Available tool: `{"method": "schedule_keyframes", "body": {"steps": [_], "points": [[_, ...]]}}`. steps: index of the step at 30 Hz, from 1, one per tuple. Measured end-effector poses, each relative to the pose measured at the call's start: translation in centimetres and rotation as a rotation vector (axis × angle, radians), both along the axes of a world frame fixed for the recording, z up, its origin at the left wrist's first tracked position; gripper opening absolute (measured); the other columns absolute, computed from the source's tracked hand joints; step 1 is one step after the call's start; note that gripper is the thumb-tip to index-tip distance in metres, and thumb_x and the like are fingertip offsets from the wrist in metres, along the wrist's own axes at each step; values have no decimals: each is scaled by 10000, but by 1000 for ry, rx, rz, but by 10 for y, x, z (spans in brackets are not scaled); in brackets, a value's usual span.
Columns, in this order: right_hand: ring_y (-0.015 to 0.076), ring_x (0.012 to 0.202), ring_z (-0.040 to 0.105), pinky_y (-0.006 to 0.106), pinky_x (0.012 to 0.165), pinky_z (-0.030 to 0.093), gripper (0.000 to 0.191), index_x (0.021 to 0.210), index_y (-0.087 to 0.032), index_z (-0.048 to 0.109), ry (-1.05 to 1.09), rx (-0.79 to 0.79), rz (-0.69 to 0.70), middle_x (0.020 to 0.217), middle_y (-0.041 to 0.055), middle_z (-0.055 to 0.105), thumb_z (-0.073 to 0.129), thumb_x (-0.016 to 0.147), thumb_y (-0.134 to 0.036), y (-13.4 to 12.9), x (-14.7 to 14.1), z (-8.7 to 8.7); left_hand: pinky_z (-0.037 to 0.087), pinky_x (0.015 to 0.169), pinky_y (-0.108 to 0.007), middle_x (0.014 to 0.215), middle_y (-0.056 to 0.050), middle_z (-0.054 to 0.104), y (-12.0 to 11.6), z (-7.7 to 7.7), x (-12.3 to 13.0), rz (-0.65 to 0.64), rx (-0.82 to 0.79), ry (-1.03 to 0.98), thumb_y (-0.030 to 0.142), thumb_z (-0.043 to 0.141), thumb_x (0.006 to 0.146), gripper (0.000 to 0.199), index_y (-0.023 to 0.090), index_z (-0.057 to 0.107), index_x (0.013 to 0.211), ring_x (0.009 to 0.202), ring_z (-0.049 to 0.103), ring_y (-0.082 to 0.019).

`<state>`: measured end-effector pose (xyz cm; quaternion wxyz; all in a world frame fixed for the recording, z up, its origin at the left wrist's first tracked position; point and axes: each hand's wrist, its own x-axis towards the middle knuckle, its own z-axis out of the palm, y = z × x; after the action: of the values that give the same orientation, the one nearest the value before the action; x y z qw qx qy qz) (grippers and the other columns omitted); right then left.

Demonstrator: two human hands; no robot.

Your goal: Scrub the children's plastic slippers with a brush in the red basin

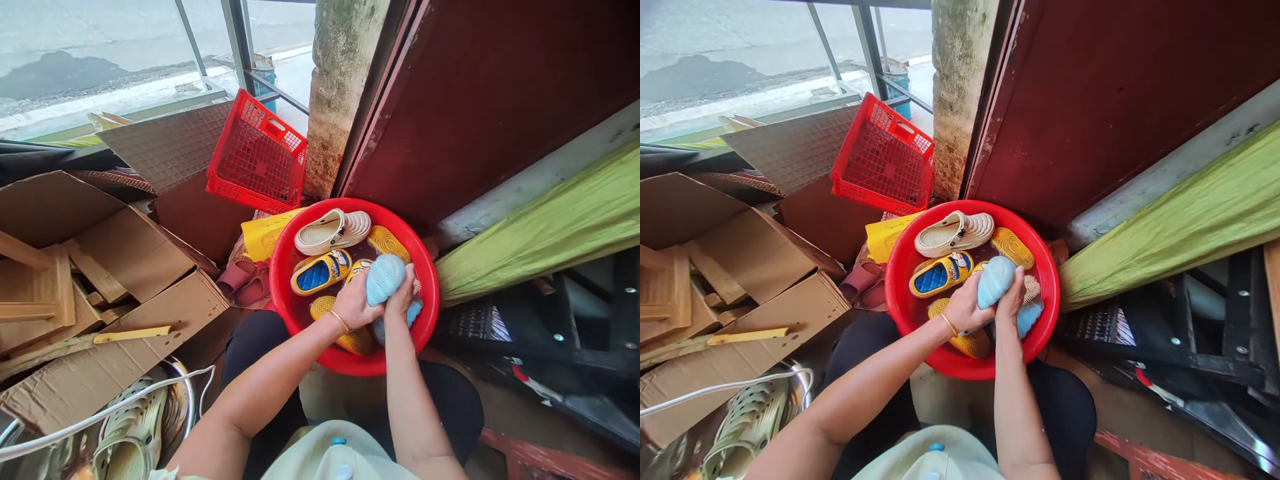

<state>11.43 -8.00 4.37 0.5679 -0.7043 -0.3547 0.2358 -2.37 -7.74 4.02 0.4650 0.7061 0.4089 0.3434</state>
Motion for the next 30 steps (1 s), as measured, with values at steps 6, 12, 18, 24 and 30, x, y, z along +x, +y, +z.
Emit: {"method": "schedule_keyframes", "body": {"steps": [6, 12, 18, 24, 30], "points": [[264, 1193, 661, 453, 994, 531, 775, 1433, -230, 568, 447, 192, 119, 1339, 134, 674, 308, 942, -769, -16, 5, 40, 485, 1099, -529, 1324, -134, 669, 27, 22, -17, 91, -423, -646, 577, 771, 739, 818, 167, 545, 1410, 1267, 604, -375], [307, 1439, 483, 517, 1160, 420, 767, 1619, -192, 332, -68, 35, 206, 1613, 181, 432, 393, 996, -636, -36, -39, 16, 545, 1061, -438, 1188, -99, 753, 18, 22, -7, 181, -875, -1141, 637, 678, 848, 653, 174, 638, 1306, 1158, 697, -299], [337, 1491, 411, 542, 1183, 422, 722, 1627, -134, 325, -758, 184, 427, 1623, 205, 408, 564, 996, -391, -63, -66, 5, 553, 1049, -485, 1182, -144, 756, 20, 21, -19, 61, -978, -1276, 764, 503, 896, 781, 134, 629, 1341, 1148, 706, -323], [323, 1407, 517, 537, 1120, 498, 579, 1548, -224, 487, -1003, 352, 415, 1512, 149, 563, 580, 976, -210, -104, -42, 26, 563, 1008, -528, 1146, -182, 758, 28, 21, -27, -183, -1084, -1247, 843, 367, 889, 897, 100, 652, 1301, 1127, 710, -358], [319, 1419, 497, 530, 1163, 450, 568, 1514, -170, 526, -1031, 256, 600, 1435, 134, 640, 605, 956, -246, -93, -59, 46, 569, 1008, -489, 1147, -163, 762, 28, 23, -23, -31, -1041, -1218, 739, 470, 919, 764, 105, 642, 1308, 1093, 723, -331]]}}
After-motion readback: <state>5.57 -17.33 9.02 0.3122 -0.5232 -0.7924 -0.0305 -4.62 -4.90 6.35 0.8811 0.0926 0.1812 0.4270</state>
